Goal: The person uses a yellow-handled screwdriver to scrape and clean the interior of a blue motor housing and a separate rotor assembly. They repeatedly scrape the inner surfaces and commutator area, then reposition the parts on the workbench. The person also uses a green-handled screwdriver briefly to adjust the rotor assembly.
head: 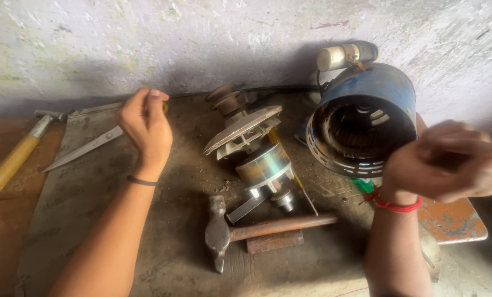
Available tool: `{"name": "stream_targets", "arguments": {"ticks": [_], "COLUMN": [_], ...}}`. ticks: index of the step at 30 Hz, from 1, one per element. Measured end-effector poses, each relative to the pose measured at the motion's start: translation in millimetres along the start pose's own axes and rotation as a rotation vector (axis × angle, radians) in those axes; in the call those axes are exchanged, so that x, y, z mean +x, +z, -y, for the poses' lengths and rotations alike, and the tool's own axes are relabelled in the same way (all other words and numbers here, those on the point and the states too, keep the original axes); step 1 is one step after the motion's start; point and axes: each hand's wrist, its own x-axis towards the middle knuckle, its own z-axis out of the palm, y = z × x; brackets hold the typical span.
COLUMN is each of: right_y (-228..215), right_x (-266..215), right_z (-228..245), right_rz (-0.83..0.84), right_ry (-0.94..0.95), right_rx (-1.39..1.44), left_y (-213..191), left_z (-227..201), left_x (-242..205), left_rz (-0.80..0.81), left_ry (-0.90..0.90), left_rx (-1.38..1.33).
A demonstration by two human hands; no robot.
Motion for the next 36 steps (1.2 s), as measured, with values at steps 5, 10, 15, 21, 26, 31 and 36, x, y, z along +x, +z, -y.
{"name": "stream_targets", "arguments": {"ticks": [5,10,15,21,26,31,36], "right_y": [-58,-79,-114,-124,-90,-40,11], "right_x": [-2,-32,-42,-36,-29,10,38], "right_z": [21,78,120,122,132,106,70], "right_rz": [-0.044,0.039,0.601,0.749,0.761,0.785,0.829], "right_ry": [0.18,0.304,0.264,0.658,0.625,0.075,0.166], "right_rx": [-0.184,-0.2,-0.657,-0.858,-0.935,-0.977,-0.799], "left_y": [-7,-6,-11,7,13,4,10], "left_z": [-7,5,22,-5,-49,-59,-59], "left_x": [4,4,12,-2,-19,-17,-12], "left_rz": [0.003,-0.051,-0.14,0.074,0.258,0.322,0.328], "left_ry": [0.09,0.031,-0.015,0.332,0.594,0.579,0.616], "left_rx": [0.066,0.049,0.072,-0.06,-0.063,-0.053,-0.048]}}
